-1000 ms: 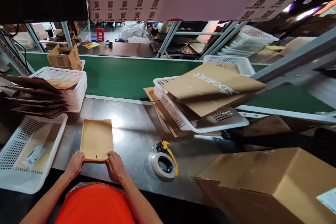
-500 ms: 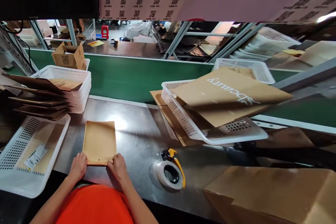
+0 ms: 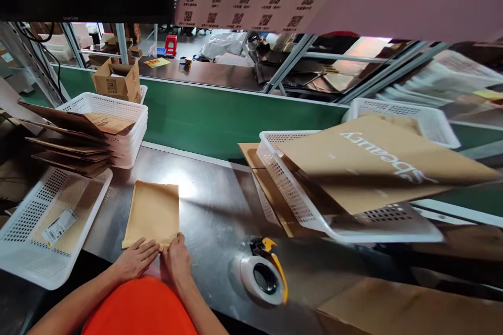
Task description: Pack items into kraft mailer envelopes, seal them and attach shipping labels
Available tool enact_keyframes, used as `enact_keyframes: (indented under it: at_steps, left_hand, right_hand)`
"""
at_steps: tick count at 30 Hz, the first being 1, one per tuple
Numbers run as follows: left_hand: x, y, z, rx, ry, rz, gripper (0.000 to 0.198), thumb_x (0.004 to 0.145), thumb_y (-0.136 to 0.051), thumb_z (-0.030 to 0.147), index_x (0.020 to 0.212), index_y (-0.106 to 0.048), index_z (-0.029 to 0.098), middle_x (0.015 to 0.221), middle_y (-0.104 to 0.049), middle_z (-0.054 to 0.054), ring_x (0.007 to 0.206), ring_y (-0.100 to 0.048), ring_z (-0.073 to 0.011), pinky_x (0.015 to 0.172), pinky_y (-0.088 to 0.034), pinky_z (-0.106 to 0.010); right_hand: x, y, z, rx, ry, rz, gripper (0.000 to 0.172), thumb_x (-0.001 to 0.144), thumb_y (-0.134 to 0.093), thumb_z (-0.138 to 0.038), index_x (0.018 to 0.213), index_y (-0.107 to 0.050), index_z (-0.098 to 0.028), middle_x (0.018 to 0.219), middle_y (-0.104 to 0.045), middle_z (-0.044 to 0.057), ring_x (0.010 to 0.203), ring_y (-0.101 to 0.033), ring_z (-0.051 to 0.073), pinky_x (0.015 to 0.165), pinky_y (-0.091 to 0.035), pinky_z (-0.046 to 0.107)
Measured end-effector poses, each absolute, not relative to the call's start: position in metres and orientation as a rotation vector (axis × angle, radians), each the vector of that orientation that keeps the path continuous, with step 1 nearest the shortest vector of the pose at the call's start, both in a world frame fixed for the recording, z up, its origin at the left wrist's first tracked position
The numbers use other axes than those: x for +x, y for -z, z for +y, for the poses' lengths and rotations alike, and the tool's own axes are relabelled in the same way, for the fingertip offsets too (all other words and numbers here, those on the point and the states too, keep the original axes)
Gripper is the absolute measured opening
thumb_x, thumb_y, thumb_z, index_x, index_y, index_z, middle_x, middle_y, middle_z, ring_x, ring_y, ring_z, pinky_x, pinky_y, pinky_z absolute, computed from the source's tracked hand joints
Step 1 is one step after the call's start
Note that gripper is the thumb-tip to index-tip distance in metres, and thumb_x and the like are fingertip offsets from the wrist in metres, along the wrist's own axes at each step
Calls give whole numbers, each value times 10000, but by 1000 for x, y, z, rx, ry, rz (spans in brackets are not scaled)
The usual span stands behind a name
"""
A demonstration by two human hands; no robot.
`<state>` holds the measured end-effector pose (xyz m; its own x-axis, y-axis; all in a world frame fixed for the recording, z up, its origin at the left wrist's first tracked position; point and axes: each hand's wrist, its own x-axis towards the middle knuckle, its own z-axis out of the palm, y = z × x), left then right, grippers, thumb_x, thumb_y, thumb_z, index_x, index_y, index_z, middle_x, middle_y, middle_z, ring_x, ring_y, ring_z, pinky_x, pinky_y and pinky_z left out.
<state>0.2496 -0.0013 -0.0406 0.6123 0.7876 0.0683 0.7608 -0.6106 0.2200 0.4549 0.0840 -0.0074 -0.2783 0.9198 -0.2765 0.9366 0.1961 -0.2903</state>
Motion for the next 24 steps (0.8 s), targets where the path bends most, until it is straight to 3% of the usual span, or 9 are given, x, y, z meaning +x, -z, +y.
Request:
enact_keyframes:
  at_steps: [2, 4, 7, 10, 12, 16, 19, 21, 24]
  left_hand:
    - [251, 38, -1, 2592, -190, 1323, 605, 1077, -403, 247, 1666, -303, 157, 1694, -410, -104, 1603, -314, -215, 1319, -228, -426]
    - [253, 33, 1, 2528, -181, 1349, 610, 1089, -387, 287, 1673, -276, 149, 1709, -377, -107, 1617, -283, -221, 1329, -227, -447]
    - [255, 24, 5, 2490, -192, 1348, 613, 1091, -385, 317, 1667, -288, 131, 1712, -371, -106, 1621, -275, -238, 1331, -256, -480]
    - [251, 20, 7, 2467, -214, 1320, 606, 1089, -390, 339, 1651, -338, 121, 1687, -413, -123, 1613, -299, -251, 1338, -265, -478]
    - [244, 22, 3, 2422, -225, 1339, 624, 1083, -403, 342, 1663, -312, 132, 1689, -405, -129, 1619, -284, -249, 1341, -268, -487]
    - [222, 28, -24, 2111, -222, 1732, 704, 967, -496, 182, 1648, -340, 94, 1699, -350, -183, 1606, -308, -309, 1288, -371, -536]
    - [193, 17, -51, 1907, -384, 1919, 614, 893, -477, 91, 1489, -605, 161, 1505, -631, -153, 1436, -575, -309, 1203, -491, -511]
    - [156, -2, -64, 1809, -676, 2011, 499, 951, -439, 148, 1360, -713, 226, 1372, -738, -109, 1312, -679, -262, 1156, -540, -439]
    - [79, -32, -70, 1343, -1021, 2448, 444, 1017, -395, 301, 1270, -747, 203, 1278, -778, -122, 1191, -737, -256, 1050, -596, -384]
  right_hand:
    - [461, 12, 81, 1860, 585, 2445, 359, 953, -482, -214, 1211, -690, -79, 1591, -480, 286, 1191, -696, 365, 1015, -553, 500]
    - [471, 24, 81, 1878, 459, 2597, 482, 966, -464, -246, 1393, -592, -61, 1623, -435, 300, 1421, -532, 416, 1176, -386, 641]
    - [484, 51, 84, 1624, 163, 3055, 611, 1012, -429, -289, 1593, -389, -102, 1605, -493, 249, 1497, -465, 358, 1246, -252, 646]
    - [489, 79, 87, 928, 26, 3382, 643, 1007, -497, -320, 1627, -384, -193, 1603, -539, 126, 1498, -474, 267, 1277, -252, 479]
    - [492, 94, 88, 765, -17, 3399, 642, 1001, -524, -375, 1617, -423, -226, 1621, -524, 90, 1499, -476, 264, 1259, -301, 452]
    - [508, 113, 88, 1222, -21, 3248, 660, 1027, -474, -499, 1559, -509, -109, 1658, -432, 200, 1499, -476, 348, 1178, -438, 514]
    - [525, 122, 90, 1387, 87, 3102, 715, 1035, -392, -540, 1574, -484, -79, 1659, -424, 202, 1506, -465, 371, 1207, -413, 597]
    - [533, 127, 91, 1438, 127, 3042, 736, 1026, -368, -553, 1565, -497, -67, 1646, -443, 201, 1518, -439, 399, 1210, -398, 652]
    - [541, 135, 91, 1587, 116, 3003, 780, 1003, -390, -578, 1506, -548, -3, 1614, -458, 270, 1493, -451, 457, 1154, -458, 685]
